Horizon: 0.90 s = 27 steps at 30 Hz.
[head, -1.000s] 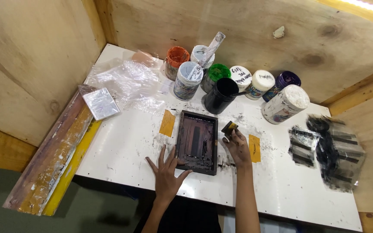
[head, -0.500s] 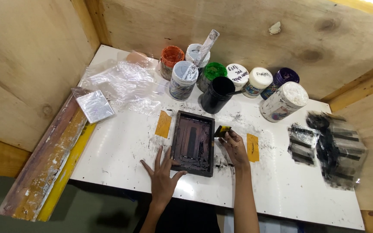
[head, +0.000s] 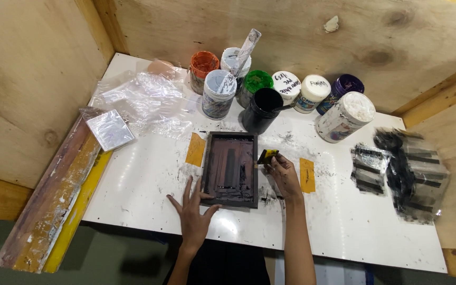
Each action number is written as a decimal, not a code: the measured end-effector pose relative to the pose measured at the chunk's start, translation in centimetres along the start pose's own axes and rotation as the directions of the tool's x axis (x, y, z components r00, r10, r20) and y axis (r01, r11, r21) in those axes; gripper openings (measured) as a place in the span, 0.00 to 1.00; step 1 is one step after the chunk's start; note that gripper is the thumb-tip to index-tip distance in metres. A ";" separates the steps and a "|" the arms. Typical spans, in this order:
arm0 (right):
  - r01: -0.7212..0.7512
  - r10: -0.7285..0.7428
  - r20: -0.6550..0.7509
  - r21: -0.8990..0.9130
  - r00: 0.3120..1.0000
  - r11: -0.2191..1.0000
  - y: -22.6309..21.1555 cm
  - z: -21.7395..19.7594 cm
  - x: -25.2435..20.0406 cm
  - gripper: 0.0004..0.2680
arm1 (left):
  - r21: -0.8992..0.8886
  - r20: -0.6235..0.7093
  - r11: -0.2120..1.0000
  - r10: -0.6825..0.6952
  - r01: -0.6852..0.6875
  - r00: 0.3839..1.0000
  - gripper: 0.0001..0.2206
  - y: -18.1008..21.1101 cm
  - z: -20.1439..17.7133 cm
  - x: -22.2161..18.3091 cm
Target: Applying black ink to a small screen printing frame using a brush and cleaning the edges.
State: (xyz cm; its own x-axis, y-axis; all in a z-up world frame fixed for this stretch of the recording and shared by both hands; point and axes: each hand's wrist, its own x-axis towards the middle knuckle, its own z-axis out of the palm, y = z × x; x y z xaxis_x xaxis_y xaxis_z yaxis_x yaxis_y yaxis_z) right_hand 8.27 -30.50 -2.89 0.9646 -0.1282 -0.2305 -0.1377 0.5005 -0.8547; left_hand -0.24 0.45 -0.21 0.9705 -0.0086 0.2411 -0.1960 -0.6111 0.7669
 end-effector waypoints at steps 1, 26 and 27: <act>0.000 0.000 -0.001 0.001 1.000 1.000 0.2 -0.3 0.2 0.12 | 0.001 0.001 1.000 0.001 -0.001 1.000 0.44 -0.1 -0.1 -0.1; 0.139 -0.256 0.200 0.462 0.946 0.876 -2.2 -1.5 -1.3 0.08 | 0.115 -0.113 0.986 0.137 -0.124 0.984 0.50 3.1 1.9 -0.4; 0.138 -0.261 0.224 0.450 0.939 0.882 -2.3 -1.8 -1.3 0.08 | 0.147 -0.079 0.981 0.139 -0.126 0.987 0.52 3.1 3.0 -0.4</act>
State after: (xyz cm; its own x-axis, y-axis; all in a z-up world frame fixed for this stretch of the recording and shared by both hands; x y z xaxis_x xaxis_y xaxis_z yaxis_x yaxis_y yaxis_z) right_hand 6.93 -33.00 -1.46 0.9920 -0.0590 0.1113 0.1128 0.8092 -0.5766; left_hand -0.83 -3.82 0.27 0.9196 -0.0307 0.3917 -0.2942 -0.7145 0.6348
